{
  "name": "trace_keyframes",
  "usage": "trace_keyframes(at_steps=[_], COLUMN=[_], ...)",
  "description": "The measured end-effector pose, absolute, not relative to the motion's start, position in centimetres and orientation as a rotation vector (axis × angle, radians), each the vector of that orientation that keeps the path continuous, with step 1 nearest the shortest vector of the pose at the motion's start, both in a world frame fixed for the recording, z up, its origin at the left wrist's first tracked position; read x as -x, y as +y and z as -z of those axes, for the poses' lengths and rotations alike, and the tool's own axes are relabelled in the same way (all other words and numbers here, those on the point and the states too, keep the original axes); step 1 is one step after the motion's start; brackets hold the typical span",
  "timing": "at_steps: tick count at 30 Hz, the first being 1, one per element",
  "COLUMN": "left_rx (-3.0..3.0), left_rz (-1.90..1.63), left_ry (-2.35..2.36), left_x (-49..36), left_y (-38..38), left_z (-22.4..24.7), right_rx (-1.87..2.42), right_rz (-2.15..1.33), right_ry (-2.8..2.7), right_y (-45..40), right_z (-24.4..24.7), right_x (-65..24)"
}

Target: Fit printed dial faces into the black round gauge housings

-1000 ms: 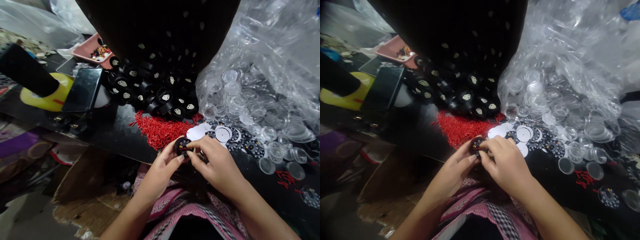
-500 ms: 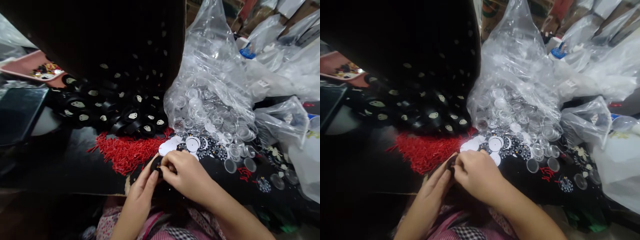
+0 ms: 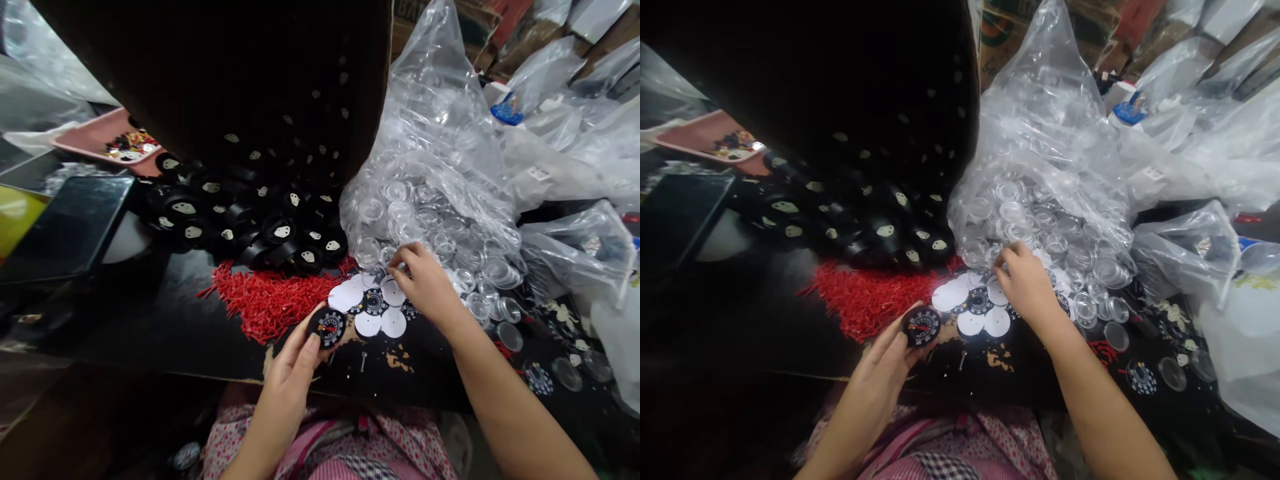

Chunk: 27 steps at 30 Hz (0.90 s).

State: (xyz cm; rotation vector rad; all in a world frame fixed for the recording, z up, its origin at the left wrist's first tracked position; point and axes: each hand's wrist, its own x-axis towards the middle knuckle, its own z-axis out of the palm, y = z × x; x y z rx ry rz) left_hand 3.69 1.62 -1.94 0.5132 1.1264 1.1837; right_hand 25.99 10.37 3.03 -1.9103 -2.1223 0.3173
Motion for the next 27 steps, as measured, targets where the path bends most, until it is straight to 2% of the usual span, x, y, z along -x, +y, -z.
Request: trace_keyframes(at_steps=[5, 10, 14, 22, 27], left_rx=[-0.135, -0.101, -0.248, -0.740, -0.864], left_rz=[-1.140, -1.056, -1.066, -1.003, -0.921], left_ry=[0.877, 0.851, 0.879, 1.003, 1.046], left_x=[-4.6, -4.7, -4.4, -4.0, -4.3], left_y=[2.9, 3.0, 2.3, 1.6, 1.2], left_z=[0.0, -0.6, -0.1, 0.5, -0.4], right_rx=[1.468, 1.481, 1.426, 1.495, 1.556], right_rz=[-0.780, -0.743, -0.887, -0.819, -0.517], right_ry=[-1.967, -1.746, -1.737, -1.890, -1.970], right_y=[5.7, 3.9, 3.8, 4.0, 4.2], right_z=[-3.1, -2.4, -2.8, -3.6, -3.5], right_x=[-22.5, -19.9, -19.3, -18.4, -17.4])
